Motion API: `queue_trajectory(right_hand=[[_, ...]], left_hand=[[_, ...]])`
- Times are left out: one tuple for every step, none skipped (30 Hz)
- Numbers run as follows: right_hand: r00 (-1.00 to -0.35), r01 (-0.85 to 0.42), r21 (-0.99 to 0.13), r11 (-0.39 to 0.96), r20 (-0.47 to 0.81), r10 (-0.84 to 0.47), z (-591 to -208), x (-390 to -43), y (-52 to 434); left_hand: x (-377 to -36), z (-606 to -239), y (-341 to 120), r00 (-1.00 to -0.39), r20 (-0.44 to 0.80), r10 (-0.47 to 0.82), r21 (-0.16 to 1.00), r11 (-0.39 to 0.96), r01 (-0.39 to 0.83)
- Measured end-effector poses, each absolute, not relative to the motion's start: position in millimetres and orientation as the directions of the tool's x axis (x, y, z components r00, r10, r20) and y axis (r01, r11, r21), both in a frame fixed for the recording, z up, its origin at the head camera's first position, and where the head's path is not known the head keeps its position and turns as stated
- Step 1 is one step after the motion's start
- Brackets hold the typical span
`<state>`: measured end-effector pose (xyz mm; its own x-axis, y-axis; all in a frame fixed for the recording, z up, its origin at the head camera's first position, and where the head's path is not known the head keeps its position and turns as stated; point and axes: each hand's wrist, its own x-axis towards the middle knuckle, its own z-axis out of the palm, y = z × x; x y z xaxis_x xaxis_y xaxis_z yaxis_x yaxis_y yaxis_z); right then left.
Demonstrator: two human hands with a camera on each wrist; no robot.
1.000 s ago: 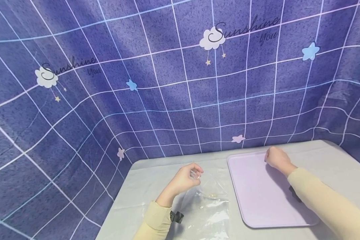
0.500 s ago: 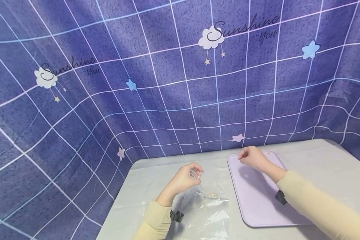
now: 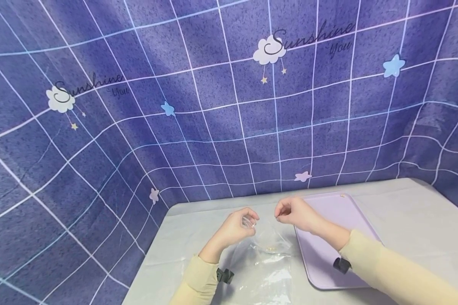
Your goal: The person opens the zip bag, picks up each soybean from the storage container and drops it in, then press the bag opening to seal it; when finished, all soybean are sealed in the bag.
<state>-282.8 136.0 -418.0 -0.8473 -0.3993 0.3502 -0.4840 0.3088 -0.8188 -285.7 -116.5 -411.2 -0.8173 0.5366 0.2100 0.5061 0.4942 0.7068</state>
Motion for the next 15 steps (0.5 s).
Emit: queue_trajectory(right_hand=[[-0.833,-0.506,-0.806,0.308,0.364,-0.416,-417,-280,132],[-0.821,-0.525,-0.793,0.31,0.374,-0.432,-417,-277,128],[-0.809,-0.543,-0.776,0.319,0.383,-0.445,-417,-275,125],[-0.796,-0.563,-0.761,0.322,0.394,-0.459,-417,-273,122],[-0.784,-0.581,-0.747,0.324,0.406,-0.469,-417,-271,119],[-0.774,-0.594,-0.737,0.323,0.414,-0.479,-417,-269,116],[-0.766,-0.605,-0.728,0.322,0.421,-0.486,-418,-268,114],[-0.76,-0.612,-0.723,0.321,0.424,-0.493,-419,-267,112],[-0.755,-0.616,-0.72,0.319,0.426,-0.498,-420,-266,111],[-0.751,-0.621,-0.718,0.314,0.43,-0.502,-420,-266,110],[-0.75,-0.622,-0.718,0.314,0.429,-0.504,-421,-266,109],[-0.75,-0.62,-0.719,0.314,0.427,-0.505,-421,-266,109],[-0.753,-0.618,-0.718,0.32,0.424,-0.503,-421,-266,109],[-0.754,-0.617,-0.718,0.322,0.424,-0.502,-420,-266,110],[-0.757,-0.616,-0.716,0.329,0.423,-0.497,-420,-266,111]], left_hand=[[-286,-411,-117,-0.817,0.21,0.537,0.706,0.495,0.507],[-286,-412,-117,-0.817,0.211,0.537,0.702,0.498,0.509],[-286,-412,-117,-0.816,0.211,0.538,0.7,0.499,0.51],[-286,-413,-117,-0.816,0.212,0.538,0.698,0.501,0.511],[-286,-413,-117,-0.815,0.212,0.539,0.697,0.501,0.513],[-286,-413,-118,-0.815,0.213,0.54,0.695,0.503,0.514],[-286,-413,-118,-0.814,0.211,0.54,0.693,0.505,0.515],[-286,-413,-118,-0.814,0.211,0.542,0.69,0.507,0.517],[-286,-413,-117,-0.814,0.21,0.542,0.69,0.508,0.516],[-286,-413,-117,-0.814,0.209,0.541,0.687,0.511,0.517],[-286,-413,-118,-0.814,0.209,0.542,0.687,0.511,0.516],[-286,-413,-118,-0.814,0.21,0.541,0.686,0.512,0.517],[-286,-413,-118,-0.815,0.21,0.541,0.686,0.512,0.517],[-286,-413,-118,-0.813,0.213,0.541,0.685,0.511,0.52],[-286,-413,-118,-0.813,0.214,0.541,0.685,0.51,0.52]])
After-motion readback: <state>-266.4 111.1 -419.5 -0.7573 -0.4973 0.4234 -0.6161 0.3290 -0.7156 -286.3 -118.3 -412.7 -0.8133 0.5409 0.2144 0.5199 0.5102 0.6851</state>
